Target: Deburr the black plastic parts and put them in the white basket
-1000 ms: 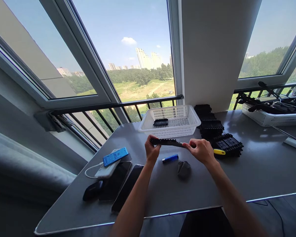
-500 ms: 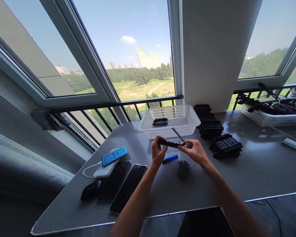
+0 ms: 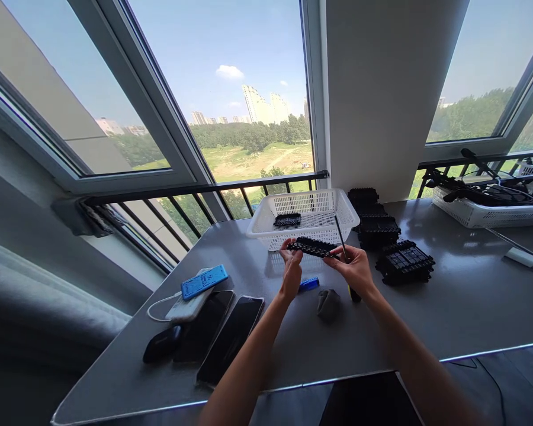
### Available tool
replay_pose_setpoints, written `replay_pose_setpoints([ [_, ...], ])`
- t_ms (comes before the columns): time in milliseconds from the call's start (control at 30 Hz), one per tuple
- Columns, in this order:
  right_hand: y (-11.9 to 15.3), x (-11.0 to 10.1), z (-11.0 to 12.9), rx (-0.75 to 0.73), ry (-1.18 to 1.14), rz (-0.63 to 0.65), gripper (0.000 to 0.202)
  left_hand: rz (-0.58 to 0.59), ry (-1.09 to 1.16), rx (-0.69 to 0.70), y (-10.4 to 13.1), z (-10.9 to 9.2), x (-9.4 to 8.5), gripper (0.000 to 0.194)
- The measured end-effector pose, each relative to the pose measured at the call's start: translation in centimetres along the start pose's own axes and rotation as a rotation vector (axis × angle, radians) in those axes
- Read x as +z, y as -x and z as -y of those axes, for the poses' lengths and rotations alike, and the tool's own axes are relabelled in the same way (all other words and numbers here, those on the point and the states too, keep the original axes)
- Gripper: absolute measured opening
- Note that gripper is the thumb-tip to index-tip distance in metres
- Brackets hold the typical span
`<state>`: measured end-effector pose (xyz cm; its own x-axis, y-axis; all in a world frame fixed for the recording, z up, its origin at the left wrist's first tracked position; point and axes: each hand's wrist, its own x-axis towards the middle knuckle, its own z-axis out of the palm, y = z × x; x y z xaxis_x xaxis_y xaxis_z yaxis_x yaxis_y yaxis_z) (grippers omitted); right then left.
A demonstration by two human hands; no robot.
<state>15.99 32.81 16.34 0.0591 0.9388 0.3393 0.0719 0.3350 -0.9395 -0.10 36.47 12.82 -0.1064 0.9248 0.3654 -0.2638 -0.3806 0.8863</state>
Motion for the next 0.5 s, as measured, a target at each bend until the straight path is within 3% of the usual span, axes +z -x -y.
replay_pose_setpoints([
  [133, 0.2, 0.6, 0.1, -0.011, -0.014, 0.039, 0.037, 0.117, 0.171, -0.16, 0.3, 0.2, 1.0, 0.061],
  [233, 0.3, 0.7, 0.1, -0.002, -0.031, 0.095, 0.035, 0.054, 0.329, -0.209, 0.5, -0.4, 1.4, 0.064],
  [367, 0.3, 0.5, 0.0, -0.001, -0.058, 0.191, 0.034, -0.076, 0.579, -0.274, 0.4, -1.2, 1.4, 0.048],
  [500, -0.1, 0.2, -0.8, 0.009, -0.112, 0.069, 0.029, -0.122, 0.733, -0.424, 0.3, -2.0, 0.5, 0.05],
])
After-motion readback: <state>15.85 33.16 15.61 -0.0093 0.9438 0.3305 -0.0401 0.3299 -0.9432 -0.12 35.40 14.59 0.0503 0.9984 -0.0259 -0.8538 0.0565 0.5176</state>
